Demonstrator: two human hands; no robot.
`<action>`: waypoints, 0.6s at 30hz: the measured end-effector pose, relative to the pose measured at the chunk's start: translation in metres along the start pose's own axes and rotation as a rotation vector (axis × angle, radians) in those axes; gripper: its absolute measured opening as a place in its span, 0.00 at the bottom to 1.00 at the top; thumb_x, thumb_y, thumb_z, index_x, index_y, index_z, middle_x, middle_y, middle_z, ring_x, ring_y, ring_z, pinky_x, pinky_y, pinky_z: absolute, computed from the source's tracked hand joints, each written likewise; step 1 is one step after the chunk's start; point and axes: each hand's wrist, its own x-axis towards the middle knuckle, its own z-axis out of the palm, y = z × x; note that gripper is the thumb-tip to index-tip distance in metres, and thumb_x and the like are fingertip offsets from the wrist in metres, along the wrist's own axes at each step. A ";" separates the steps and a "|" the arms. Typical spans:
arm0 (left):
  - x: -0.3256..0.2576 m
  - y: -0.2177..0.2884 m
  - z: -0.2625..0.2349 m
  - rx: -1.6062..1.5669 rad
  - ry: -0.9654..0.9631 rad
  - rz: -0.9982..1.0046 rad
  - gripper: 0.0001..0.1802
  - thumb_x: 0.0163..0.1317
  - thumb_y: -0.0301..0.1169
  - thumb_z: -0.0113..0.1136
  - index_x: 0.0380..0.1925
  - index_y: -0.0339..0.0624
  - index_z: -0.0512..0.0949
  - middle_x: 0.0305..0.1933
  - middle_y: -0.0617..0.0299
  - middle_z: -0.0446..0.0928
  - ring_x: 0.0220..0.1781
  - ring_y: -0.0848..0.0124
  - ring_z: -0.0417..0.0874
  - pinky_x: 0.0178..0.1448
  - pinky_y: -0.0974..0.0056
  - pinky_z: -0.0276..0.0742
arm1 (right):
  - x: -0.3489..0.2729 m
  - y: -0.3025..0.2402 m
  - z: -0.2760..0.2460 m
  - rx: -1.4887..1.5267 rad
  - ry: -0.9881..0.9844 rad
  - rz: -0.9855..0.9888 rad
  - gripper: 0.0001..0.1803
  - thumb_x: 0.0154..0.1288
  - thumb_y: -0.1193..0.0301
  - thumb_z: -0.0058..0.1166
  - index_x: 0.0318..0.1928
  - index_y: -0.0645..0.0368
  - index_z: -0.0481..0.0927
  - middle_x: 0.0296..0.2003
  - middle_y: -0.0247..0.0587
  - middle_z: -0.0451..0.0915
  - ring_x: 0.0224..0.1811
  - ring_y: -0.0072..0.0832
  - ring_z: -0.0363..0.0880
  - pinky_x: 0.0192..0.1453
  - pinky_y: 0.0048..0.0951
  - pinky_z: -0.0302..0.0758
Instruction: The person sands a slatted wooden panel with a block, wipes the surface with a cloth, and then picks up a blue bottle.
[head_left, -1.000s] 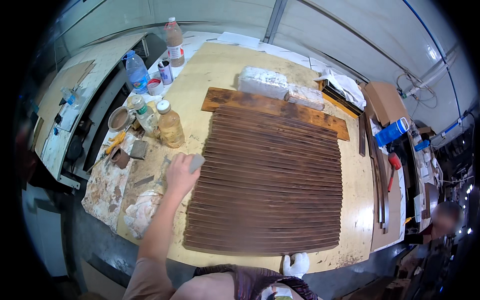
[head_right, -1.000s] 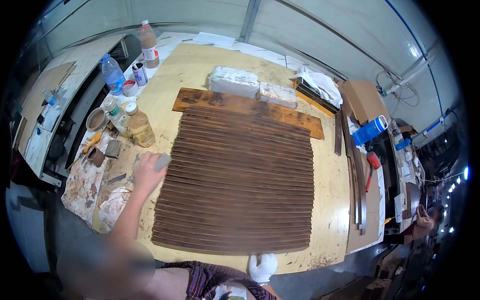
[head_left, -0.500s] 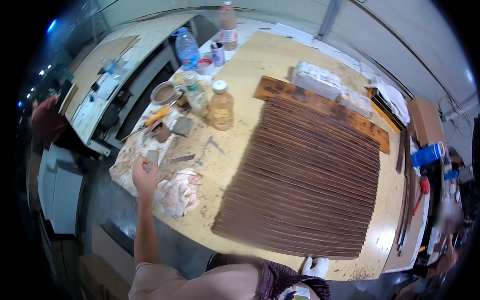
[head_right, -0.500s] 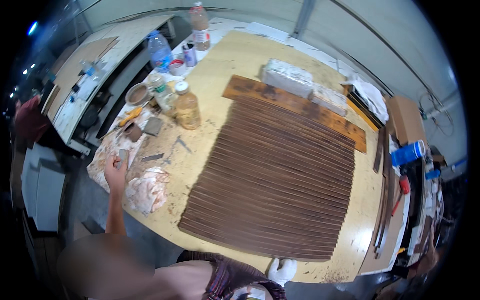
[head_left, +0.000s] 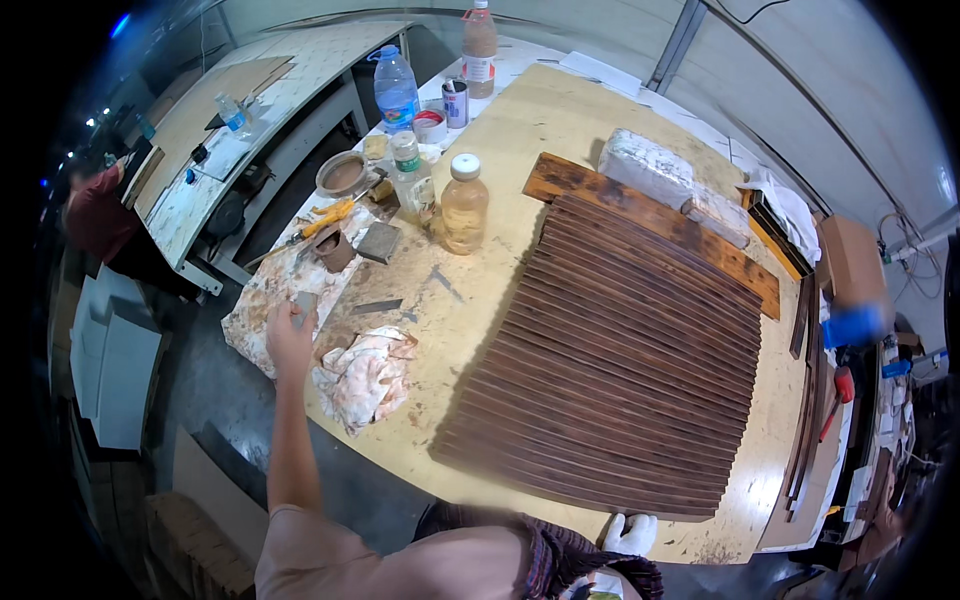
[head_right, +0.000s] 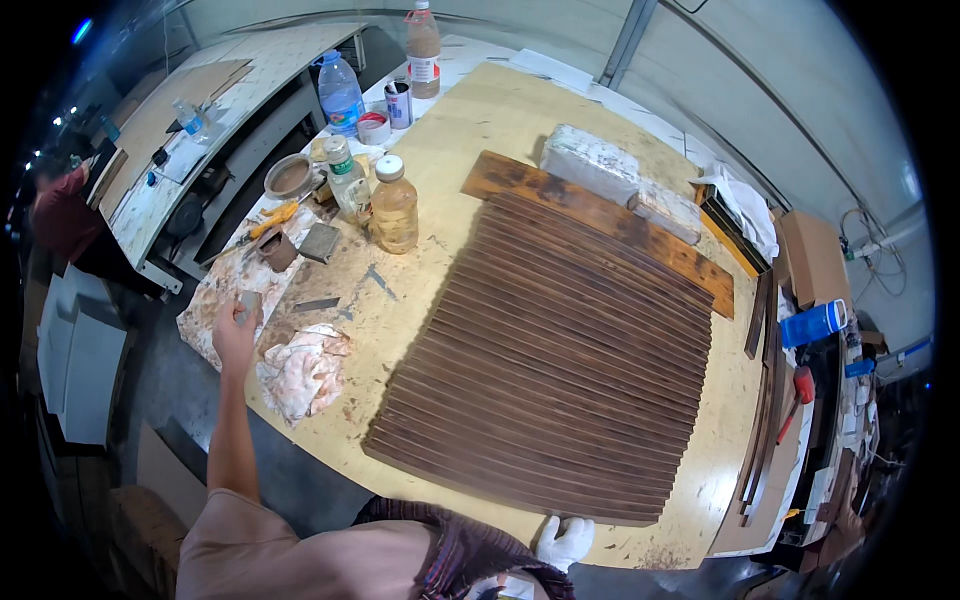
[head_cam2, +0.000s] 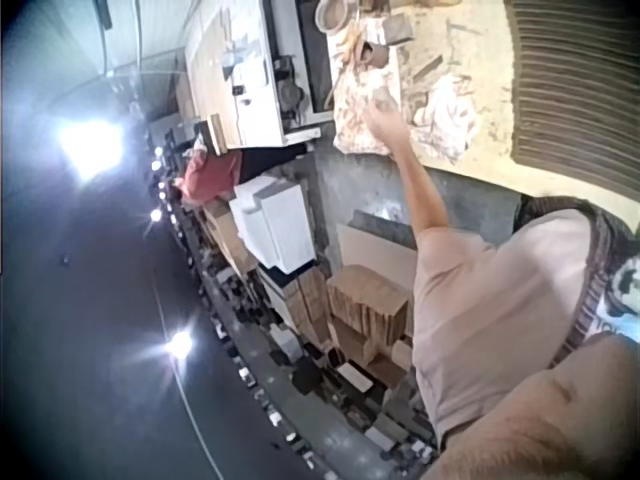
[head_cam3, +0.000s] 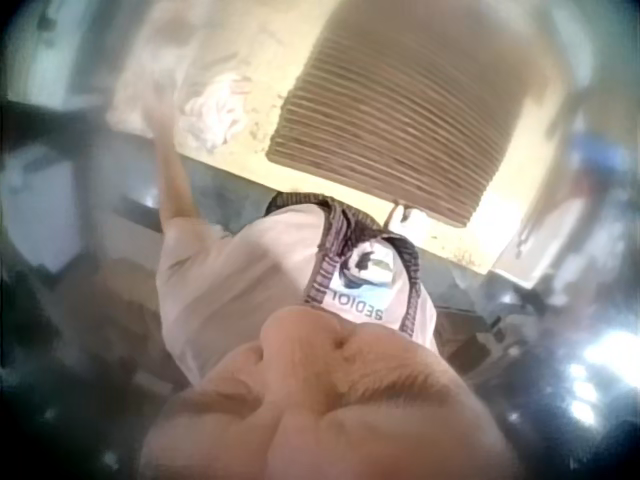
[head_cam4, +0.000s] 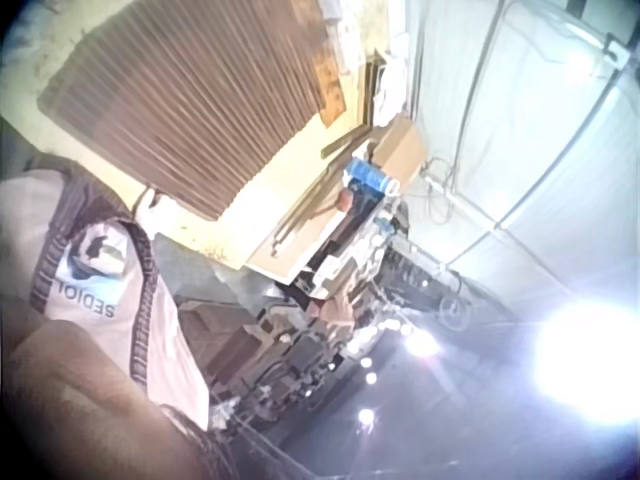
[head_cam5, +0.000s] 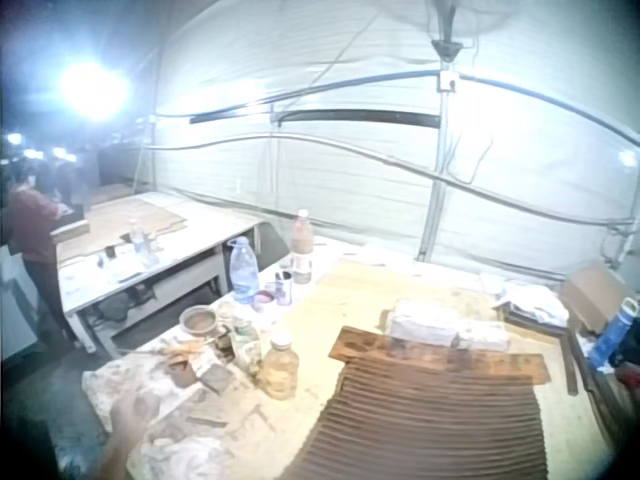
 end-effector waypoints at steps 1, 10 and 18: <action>0.005 0.004 -0.002 0.031 -0.011 -0.006 0.15 0.53 0.30 0.75 0.37 0.42 0.78 0.41 0.54 0.79 0.47 0.50 0.81 0.50 0.51 0.75 | 0.000 0.000 0.001 0.000 0.002 -0.006 0.16 0.54 0.69 0.67 0.25 0.56 0.69 0.27 0.47 0.70 0.31 0.50 0.71 0.37 0.51 0.68; 0.016 -0.051 0.035 0.005 -0.217 0.146 0.12 0.55 0.25 0.70 0.39 0.38 0.78 0.42 0.51 0.79 0.47 0.51 0.79 0.55 0.53 0.74 | 0.001 -0.005 0.004 -0.029 0.079 -0.017 0.14 0.53 0.68 0.69 0.25 0.55 0.73 0.26 0.45 0.72 0.30 0.48 0.73 0.35 0.49 0.70; -0.042 0.070 -0.026 -0.323 -0.565 0.182 0.21 0.55 0.23 0.67 0.51 0.35 0.79 0.47 0.47 0.78 0.52 0.49 0.79 0.61 0.51 0.74 | 0.002 -0.002 -0.001 -0.025 0.026 0.026 0.16 0.53 0.64 0.73 0.27 0.52 0.75 0.25 0.43 0.72 0.29 0.47 0.75 0.34 0.49 0.71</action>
